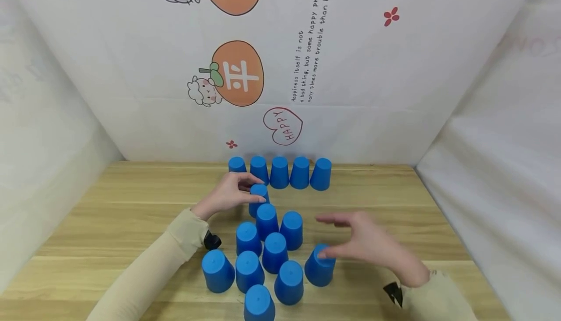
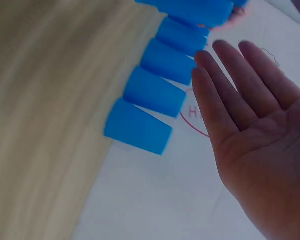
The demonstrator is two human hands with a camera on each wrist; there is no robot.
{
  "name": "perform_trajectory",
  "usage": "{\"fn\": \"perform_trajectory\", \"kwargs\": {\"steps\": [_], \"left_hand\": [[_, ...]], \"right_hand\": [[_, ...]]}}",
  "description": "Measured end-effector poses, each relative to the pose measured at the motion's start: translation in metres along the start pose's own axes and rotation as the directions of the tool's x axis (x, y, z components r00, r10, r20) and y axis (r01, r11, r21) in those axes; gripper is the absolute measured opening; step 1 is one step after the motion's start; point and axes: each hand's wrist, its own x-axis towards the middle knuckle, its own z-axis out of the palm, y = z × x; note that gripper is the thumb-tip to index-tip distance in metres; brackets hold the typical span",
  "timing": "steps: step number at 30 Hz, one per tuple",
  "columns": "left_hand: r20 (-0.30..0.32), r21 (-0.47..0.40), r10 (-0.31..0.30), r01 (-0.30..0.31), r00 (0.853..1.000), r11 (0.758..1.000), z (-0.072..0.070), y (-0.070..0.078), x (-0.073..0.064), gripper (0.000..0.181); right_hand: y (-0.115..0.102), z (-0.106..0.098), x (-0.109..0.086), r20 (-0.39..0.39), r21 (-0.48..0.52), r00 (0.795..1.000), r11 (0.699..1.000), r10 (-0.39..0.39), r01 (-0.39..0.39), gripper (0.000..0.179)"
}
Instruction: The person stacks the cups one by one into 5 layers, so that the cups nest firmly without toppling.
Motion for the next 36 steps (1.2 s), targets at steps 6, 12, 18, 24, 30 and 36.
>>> {"fn": "perform_trajectory", "kwargs": {"steps": [6, 12, 18, 24, 30, 36], "left_hand": [[-0.007, 0.000, 0.004, -0.004, 1.000, 1.000, 0.001, 0.002, 0.000, 0.042], [-0.005, 0.002, 0.007, -0.007, 1.000, 1.000, 0.001, -0.001, 0.001, 0.044], [0.013, 0.015, 0.013, -0.013, 1.000, 1.000, 0.001, -0.002, -0.001, 0.044], [-0.017, -0.017, 0.042, -0.042, 0.999, 0.999, -0.005, 0.007, -0.004, 0.048], [-0.123, -0.074, 0.094, -0.104, 0.988, 0.992, -0.037, 0.032, 0.000, 0.050], [-0.211, -0.064, 0.097, -0.113, 0.973, 0.992, -0.071, 0.050, 0.019, 0.050]], "right_hand": [[0.006, 0.016, -0.011, 0.098, 0.124, 0.995, 0.991, 0.034, -0.046, 0.053], [0.006, 0.019, -0.013, 0.094, 0.177, 0.995, 0.983, 0.024, -0.041, 0.046], [0.007, 0.021, -0.013, 0.089, 0.162, 0.996, 0.986, 0.021, -0.036, 0.048], [0.006, 0.019, -0.013, 0.099, 0.169, 0.995, 0.985, 0.028, -0.045, 0.046], [0.004, 0.018, -0.013, 0.105, 0.179, 0.994, 0.982, 0.038, -0.056, 0.046], [0.004, 0.019, -0.013, 0.111, 0.179, 0.993, 0.982, 0.035, -0.055, 0.044]]}}
